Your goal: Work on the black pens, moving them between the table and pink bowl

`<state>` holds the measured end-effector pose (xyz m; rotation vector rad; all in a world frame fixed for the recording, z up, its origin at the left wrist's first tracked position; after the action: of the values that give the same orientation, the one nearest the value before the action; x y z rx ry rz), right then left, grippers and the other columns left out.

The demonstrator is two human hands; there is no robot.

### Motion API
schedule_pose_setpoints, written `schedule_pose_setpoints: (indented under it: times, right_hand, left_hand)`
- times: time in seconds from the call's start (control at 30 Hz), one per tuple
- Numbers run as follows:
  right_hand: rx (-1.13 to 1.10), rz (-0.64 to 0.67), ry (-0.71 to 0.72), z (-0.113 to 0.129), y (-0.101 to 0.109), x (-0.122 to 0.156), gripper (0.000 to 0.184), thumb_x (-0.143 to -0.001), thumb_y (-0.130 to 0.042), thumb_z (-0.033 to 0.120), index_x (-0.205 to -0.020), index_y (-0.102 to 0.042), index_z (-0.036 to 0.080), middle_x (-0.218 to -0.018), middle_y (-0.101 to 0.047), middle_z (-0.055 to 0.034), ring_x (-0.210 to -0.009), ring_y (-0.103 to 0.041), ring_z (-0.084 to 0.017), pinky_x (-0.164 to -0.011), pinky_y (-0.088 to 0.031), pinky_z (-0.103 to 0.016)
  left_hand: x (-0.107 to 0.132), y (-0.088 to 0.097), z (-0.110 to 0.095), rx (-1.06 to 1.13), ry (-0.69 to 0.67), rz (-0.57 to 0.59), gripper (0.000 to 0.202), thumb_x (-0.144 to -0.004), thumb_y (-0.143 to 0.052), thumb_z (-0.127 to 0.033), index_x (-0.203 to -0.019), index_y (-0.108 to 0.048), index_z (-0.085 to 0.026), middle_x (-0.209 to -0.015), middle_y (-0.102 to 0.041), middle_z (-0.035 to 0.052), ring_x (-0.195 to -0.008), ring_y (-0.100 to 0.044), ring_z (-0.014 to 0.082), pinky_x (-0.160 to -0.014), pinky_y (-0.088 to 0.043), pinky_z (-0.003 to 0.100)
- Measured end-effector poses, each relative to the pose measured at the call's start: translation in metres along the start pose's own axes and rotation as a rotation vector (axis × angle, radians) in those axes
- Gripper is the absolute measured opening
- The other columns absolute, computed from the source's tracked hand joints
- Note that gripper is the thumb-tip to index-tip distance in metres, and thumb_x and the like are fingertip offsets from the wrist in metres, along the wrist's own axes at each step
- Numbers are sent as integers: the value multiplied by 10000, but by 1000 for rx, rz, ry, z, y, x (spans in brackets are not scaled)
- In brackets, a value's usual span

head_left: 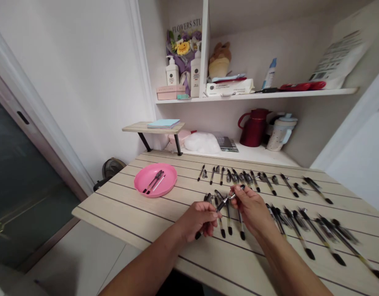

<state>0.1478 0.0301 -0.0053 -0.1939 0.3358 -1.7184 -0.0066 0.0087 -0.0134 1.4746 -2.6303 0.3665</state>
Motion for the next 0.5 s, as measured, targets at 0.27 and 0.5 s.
schedule_pose_setpoints:
  times: [0.27,0.5]
  right_hand:
    - [15,-40,28,0,4,-3,402,-656,-635,452,-924,-591,156,-706,-579,-7,-498,-479,-79,-439,-396,-198]
    - [221,-26,-38,-8,1,-16,380,-678,-612,384,-966,-566,140,-620,-571,14,-514,-511,-93,-481,-420,-207]
  left_hand:
    - [-2,7,-1,138,-58,-41,394,-712,-547,-443,-973,-530,-149,-576,-509,-44,-340,-381,32,-331,-217,163]
    - [-8,32,-19,447,-44,-226,196,-706,-504,-310,-844,-496,-171,-625,-502,-41,-395,-384,26,-368,-226,150]
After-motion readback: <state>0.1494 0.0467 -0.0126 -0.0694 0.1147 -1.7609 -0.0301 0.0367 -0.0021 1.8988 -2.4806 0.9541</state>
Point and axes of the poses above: each hand's wrist, its own x-axis away from the middle knuckle, its own y-axis out of the back of the hand, z = x × y, the point moved 3 cm from there along -x, towards the middle knuckle
